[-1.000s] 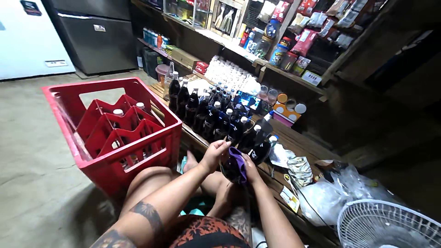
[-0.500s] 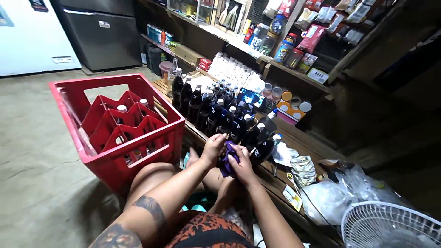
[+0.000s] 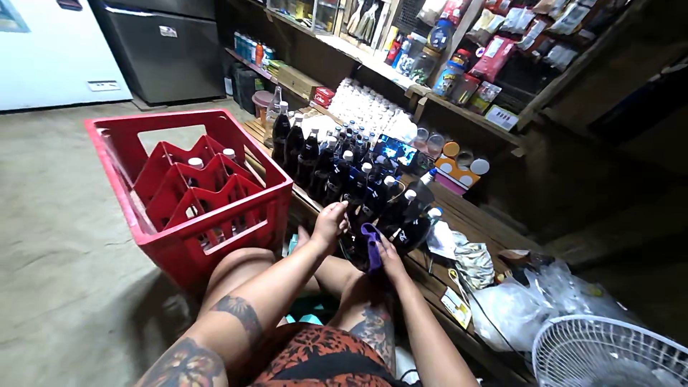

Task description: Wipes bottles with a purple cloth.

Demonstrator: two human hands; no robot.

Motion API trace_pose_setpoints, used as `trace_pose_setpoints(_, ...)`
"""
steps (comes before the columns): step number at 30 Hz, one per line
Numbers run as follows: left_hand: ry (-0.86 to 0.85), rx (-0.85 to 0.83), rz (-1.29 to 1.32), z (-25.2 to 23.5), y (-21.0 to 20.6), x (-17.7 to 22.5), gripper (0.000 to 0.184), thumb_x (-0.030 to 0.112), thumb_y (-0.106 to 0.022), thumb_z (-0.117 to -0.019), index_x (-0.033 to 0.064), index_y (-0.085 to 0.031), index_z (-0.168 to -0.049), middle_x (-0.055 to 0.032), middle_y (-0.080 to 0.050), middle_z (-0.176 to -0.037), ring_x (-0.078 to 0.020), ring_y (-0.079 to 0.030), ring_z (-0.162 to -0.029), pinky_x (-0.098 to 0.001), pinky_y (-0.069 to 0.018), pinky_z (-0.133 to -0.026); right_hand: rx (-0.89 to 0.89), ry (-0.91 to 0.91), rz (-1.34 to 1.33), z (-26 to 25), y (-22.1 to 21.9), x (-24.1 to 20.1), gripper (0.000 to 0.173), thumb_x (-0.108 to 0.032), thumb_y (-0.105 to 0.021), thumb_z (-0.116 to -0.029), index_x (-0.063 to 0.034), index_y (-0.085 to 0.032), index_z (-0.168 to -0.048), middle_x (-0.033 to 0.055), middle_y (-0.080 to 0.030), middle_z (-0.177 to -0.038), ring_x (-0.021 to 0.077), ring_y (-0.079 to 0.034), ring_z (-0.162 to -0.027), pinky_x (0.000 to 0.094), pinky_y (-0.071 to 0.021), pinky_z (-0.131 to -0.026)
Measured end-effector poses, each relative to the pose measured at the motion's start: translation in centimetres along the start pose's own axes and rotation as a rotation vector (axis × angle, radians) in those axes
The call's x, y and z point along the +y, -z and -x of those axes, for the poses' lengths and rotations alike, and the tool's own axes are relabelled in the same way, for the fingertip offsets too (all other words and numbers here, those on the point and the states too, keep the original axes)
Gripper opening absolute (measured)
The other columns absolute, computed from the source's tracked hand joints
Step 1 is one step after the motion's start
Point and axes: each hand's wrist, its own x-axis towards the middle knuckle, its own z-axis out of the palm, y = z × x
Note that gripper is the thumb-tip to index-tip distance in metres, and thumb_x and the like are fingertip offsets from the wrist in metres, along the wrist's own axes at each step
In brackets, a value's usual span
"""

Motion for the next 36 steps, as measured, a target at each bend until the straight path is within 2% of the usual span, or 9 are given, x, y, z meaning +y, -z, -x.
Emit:
trace_pose_setpoints(4, -0.011, -0.010, -0.006, 0.3, -0.4, -0.1, 0.032, 0.014, -0.042, -0.1083, 0.0115, -0.053, -0.079, 0.0072, -0.043, -0.054, -0.0030, -0.040, -0.044, -0.0184, -0.0384, -0.047, 0.023, 0.284, 0.134, 1.5, -1.5, -6.0, 0.077, -0.053, -0.068, -0.0879, -0.0187, -0.047, -0.154, 0.0219, -0.042, -0.153, 0.0351, -0.048, -0.136, 0.0547, -0.0467, -0.107)
trace_pose_setpoints(9, -0.020, -0.001, -0.010, 0.7, -0.6, -0.4, 0.031, 0.013, -0.042, -0.1079, 0.0118, -0.053, -0.080, 0.0073, -0.043, -0.054, -0.0025, -0.041, -0.045, -0.0182, -0.0388, -0.047, 0.108, 0.336, 0.109, 1.4, -2.1, -4.6, 0.077, -0.053, -0.072, -0.0837, -0.0156, -0.054, -0.148, 0.0201, -0.049, -0.147, 0.0324, -0.053, -0.131, 0.0526, -0.0495, -0.104)
trace_pose_setpoints(15, -0.019, 0.021, -0.015, 1.1, -0.7, -0.2, 0.031, 0.014, -0.041, -0.1083, 0.0116, -0.053, -0.080, 0.0071, -0.043, -0.053, -0.0039, -0.042, -0.045, -0.0195, -0.0408, -0.049, 0.061, 0.036, 0.065, -0.1, 0.1, 1.7, 0.048, -0.024, -0.031, -0.1111, 0.0003, -0.049, -0.148, 0.0220, -0.047, -0.154, 0.0328, -0.040, -0.146, 0.0458, -0.0269, -0.123)
trace_pose_setpoints(20, -0.065, 0.006, -0.060, 2.3, -2.0, -0.4, 0.029, 0.014, -0.041, -0.1081, 0.0117, -0.053, -0.082, 0.0079, -0.046, -0.057, -0.0025, -0.043, -0.047, -0.0190, -0.0409, -0.049, 0.107, -0.199, -0.083, -0.9, 1.2, 5.1, 0.050, -0.027, -0.047, -0.1092, 0.0022, -0.044, -0.149, 0.0242, -0.050, -0.150, 0.0324, -0.047, -0.141, 0.0477, -0.0331, -0.119)
trace_pose_setpoints(24, -0.196, -0.329, -0.209, 3.9, -2.3, -1.2, 0.009, 0.015, -0.050, -0.0972, 0.0109, -0.056, -0.093, 0.0108, -0.057, -0.073, 0.0015, -0.053, -0.063, -0.0182, -0.0456, -0.061, 0.128, -0.372, -0.200, -0.6, 2.1, 6.2, 0.062, -0.038, -0.053, -0.1060, -0.0029, -0.038, -0.154, 0.0240, -0.047, -0.151, 0.0332, -0.047, -0.140, 0.0511, -0.0363, -0.116)
trace_pose_setpoints(27, -0.382, -0.720, -0.411, 4.0, -2.2, -1.9, 0.024, 0.025, -0.063, -0.0948, 0.0014, -0.064, -0.097, 0.0012, -0.065, -0.096, -0.0008, -0.062, -0.089, -0.0218, -0.0538, -0.081, 0.148, -0.429, -0.240, -0.3, 2.1, 6.2, 0.061, -0.039, -0.051, -0.1067, -0.0045, -0.037, -0.155, 0.0239, -0.048, -0.151, 0.0340, -0.047, -0.140, 0.0523, -0.0371, -0.114)
trace_pose_setpoints(31, -0.394, -1.020, -0.406, 3.3, -3.6, -1.4, 0.043, 0.030, -0.063, -0.0978, -0.0064, -0.059, -0.121, -0.0094, -0.070, -0.115, -0.0089, -0.068, -0.102, -0.0285, -0.0566, -0.091, 0.173, -0.456, -0.264, 0.3, 2.2, 5.3, 0.057, -0.034, -0.053, -0.1067, -0.0033, -0.040, -0.153, 0.0241, -0.051, -0.147, 0.0335, -0.051, -0.135, 0.0514, -0.0403, -0.111)
trace_pose_setpoints(33, -0.366, -0.944, -0.368, 3.4, -4.2, -1.5, 0.036, 0.024, -0.060, -0.1008, -0.0059, -0.063, -0.120, -0.0059, -0.072, -0.109, -0.0049, -0.070, -0.091, -0.0257, -0.0588, -0.083, 0.181, -0.434, -0.289, 0.5, 2.2, 4.8, 0.055, -0.030, -0.053, -0.1070, -0.0005, -0.039, -0.152, 0.0255, -0.050, -0.147, 0.0339, -0.050, -0.136, 0.0505, -0.0386, -0.113)
trace_pose_setpoints(36, -0.297, -0.668, -0.270, 4.4, -5.6, -1.4, 0.025, 0.018, -0.051, -0.1028, 0.0012, -0.068, -0.112, 0.0062, -0.067, -0.089, 0.0035, -0.055, -0.062, -0.0167, -0.0492, -0.058, 0.134, -0.416, -0.260, 0.4, 2.7, 4.4, 0.056, -0.029, -0.051, -0.1079, -0.0001, -0.038, -0.153, 0.0254, -0.046, -0.151, 0.0341, -0.046, -0.140, 0.0504, -0.0353, -0.115)
